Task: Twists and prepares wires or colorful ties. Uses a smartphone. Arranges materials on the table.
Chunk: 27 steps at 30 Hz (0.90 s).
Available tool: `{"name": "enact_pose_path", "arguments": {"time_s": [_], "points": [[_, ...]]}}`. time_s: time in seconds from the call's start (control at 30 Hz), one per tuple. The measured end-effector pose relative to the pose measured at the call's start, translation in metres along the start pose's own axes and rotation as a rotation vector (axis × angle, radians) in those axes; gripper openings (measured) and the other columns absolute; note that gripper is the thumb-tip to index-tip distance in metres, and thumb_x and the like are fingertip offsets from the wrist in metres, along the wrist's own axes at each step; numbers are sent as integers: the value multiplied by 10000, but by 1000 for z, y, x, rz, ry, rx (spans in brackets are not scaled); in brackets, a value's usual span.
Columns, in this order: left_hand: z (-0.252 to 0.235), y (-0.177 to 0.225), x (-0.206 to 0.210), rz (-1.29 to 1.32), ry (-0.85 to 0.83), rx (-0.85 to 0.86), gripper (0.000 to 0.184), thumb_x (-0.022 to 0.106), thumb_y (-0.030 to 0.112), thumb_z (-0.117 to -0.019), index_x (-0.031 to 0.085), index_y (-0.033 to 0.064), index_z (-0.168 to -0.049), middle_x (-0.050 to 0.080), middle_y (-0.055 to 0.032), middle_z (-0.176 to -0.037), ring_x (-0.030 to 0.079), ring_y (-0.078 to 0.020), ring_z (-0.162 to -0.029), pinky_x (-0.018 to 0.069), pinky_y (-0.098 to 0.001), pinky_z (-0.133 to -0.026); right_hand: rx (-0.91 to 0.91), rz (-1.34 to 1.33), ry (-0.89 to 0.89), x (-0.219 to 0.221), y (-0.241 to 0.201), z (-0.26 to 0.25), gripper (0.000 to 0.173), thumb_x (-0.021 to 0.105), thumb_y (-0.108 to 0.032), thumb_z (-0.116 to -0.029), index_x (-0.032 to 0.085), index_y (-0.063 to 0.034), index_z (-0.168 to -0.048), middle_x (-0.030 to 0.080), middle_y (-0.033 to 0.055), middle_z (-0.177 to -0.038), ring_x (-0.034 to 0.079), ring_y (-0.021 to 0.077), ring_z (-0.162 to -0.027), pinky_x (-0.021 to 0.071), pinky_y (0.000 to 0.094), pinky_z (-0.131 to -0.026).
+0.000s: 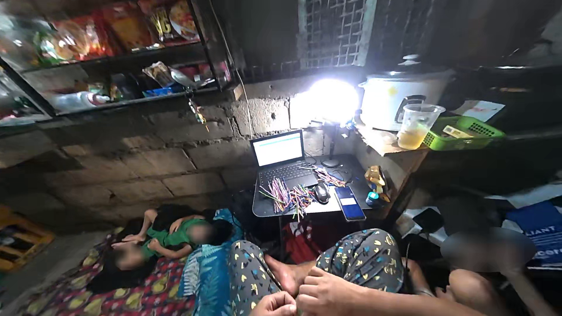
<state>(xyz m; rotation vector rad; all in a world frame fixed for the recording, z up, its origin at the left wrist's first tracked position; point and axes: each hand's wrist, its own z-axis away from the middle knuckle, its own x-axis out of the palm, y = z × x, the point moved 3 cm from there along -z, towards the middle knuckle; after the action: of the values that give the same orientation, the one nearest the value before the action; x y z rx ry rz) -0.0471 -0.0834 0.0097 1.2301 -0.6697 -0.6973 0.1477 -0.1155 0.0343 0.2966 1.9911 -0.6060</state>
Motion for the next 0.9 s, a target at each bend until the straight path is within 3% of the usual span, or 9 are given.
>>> {"name": "enact_pose_path", "arguments": {"time_s": [0.1,0.2,0.27,0.33,0.4,0.47,0.57,0.67,0.9], "points": [[1,5,4,-5,92,67,94,574,166,-999,654,169,-951,598,156,-738,501,64,-624,419,-145,-599,73,-115,100,5,3,1,269,517,-220,-1052,695,-35,-970,694,129,-863,702,307,-872,544,518,-834],[9,16,14,-379,315,307,120,613,106,-967,698,21,-979,645,42,-807,570,27,-690,492,-158,-662,318,-544,88,7,1,-1,348,435,-169,-1068,658,73,-955,638,179,-830,643,278,-832,509,455,-832],[12,21,20,-732,450,561,116,653,51,-915,723,-36,-947,687,-107,-818,653,-114,-730,561,-238,-713,506,-914,108,17,3,-2,342,390,-235,-1066,602,-1,-934,528,13,-766,516,68,-709,447,260,-698],[5,19,20,-885,497,659,106,661,73,-912,723,-5,-946,689,-129,-816,676,-171,-746,576,-276,-719,630,-1098,83,20,8,-1,297,371,-278,-1052,573,-92,-940,497,-84,-754,481,-10,-668,424,199,-648],[2,8,12,-816,501,542,122,649,108,-943,730,17,-961,703,-99,-842,676,-131,-769,575,-249,-742,592,-859,26,20,18,-2,356,401,-255,-1077,634,-6,-976,575,34,-792,561,107,-734,477,308,-720],[-11,-1,-3,-627,455,359,149,625,110,-954,725,-1,-954,698,-83,-850,650,-68,-761,548,-204,-727,441,-411,119,24,36,-4,274,526,-252,-1045,690,-42,-982,682,95,-839,676,238,-813,532,466,-786],[-41,-7,-30,-283,341,59,151,586,101,-972,699,0,-976,666,16,-861,592,33,-741,511,-164,-705,249,-42,245,34,72,-9,202,559,-310,-1029,682,-150,-1028,684,36,-869,675,224,-836,547,417,-790],[-68,-22,-54,12,248,-81,128,559,141,-996,673,106,-950,618,128,-788,556,56,-702,481,-164,-676,172,69,257,45,99,-15,192,516,-302,-1059,646,-165,-1020,650,16,-859,651,199,-839,532,364,-833],[-115,-48,-77,347,150,-254,119,564,157,-982,654,180,-907,595,135,-735,508,43,-621,425,-152,-583,221,127,211,61,143,-10,155,488,-261,-1058,620,-195,-1008,632,-8,-858,622,184,-837,501,349,-846]]}}
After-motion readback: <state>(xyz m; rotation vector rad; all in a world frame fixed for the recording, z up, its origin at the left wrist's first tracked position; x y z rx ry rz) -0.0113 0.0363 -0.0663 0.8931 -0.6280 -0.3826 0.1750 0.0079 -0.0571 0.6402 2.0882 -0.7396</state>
